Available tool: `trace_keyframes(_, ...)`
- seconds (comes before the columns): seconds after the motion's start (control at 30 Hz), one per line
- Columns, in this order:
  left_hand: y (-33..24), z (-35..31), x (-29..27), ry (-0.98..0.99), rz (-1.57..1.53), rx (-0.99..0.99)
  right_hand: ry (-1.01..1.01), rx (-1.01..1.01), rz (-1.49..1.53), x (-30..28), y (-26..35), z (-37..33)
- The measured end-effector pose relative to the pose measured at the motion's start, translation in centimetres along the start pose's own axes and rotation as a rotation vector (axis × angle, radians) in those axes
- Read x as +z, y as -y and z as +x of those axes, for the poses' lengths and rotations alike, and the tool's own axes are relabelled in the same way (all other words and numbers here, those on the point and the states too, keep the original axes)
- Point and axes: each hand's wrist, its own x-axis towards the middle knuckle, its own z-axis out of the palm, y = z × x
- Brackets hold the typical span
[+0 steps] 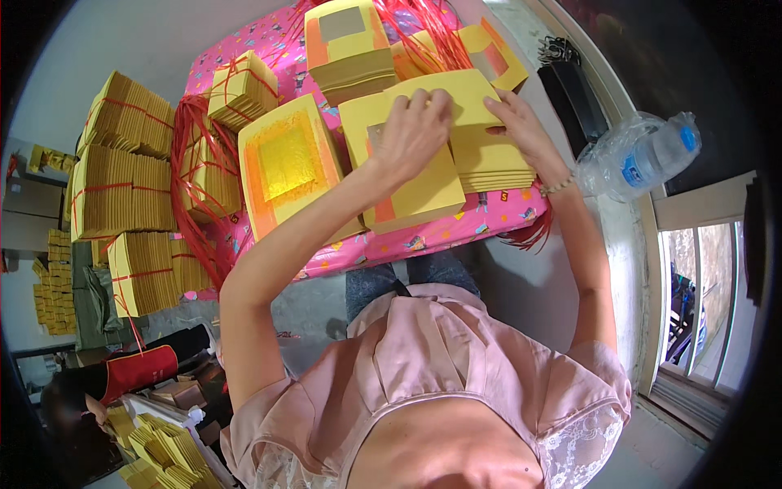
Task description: The recorder is preparing bundles of joss paper by layering and stacking them.
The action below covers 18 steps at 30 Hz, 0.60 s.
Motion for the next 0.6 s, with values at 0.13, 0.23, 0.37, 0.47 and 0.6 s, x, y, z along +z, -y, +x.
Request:
trace_keyframes(0.13,-3.6,1.6,0.8,0.056,-0.16,0.069,-0.047,-0.04,0.233,-3.5,-2.2,-2.3)
trace_keyframes(0.23,-4.2,2.0,1.3,0.149,-0.472,0.071,-0.134,-0.09,0.255,-4.8,-4.6,-3.5)
trace_keyframes(0.37,-3.9,2.0,3.6,0.249,-1.025,-0.048,-0.177,-0.1,0.265,-6.4,-7.9,-4.0)
trace_keyframes(0.47,-3.5,2.3,4.5,0.342,-1.025,-0.079,-0.182,-0.092,0.258,-7.2,-10.1,-3.8)
trace_keyframes(0.6,-3.2,1.7,5.4,0.361,-0.991,-0.084,-0.193,-0.069,0.184,-6.7,-10.2,-3.8)
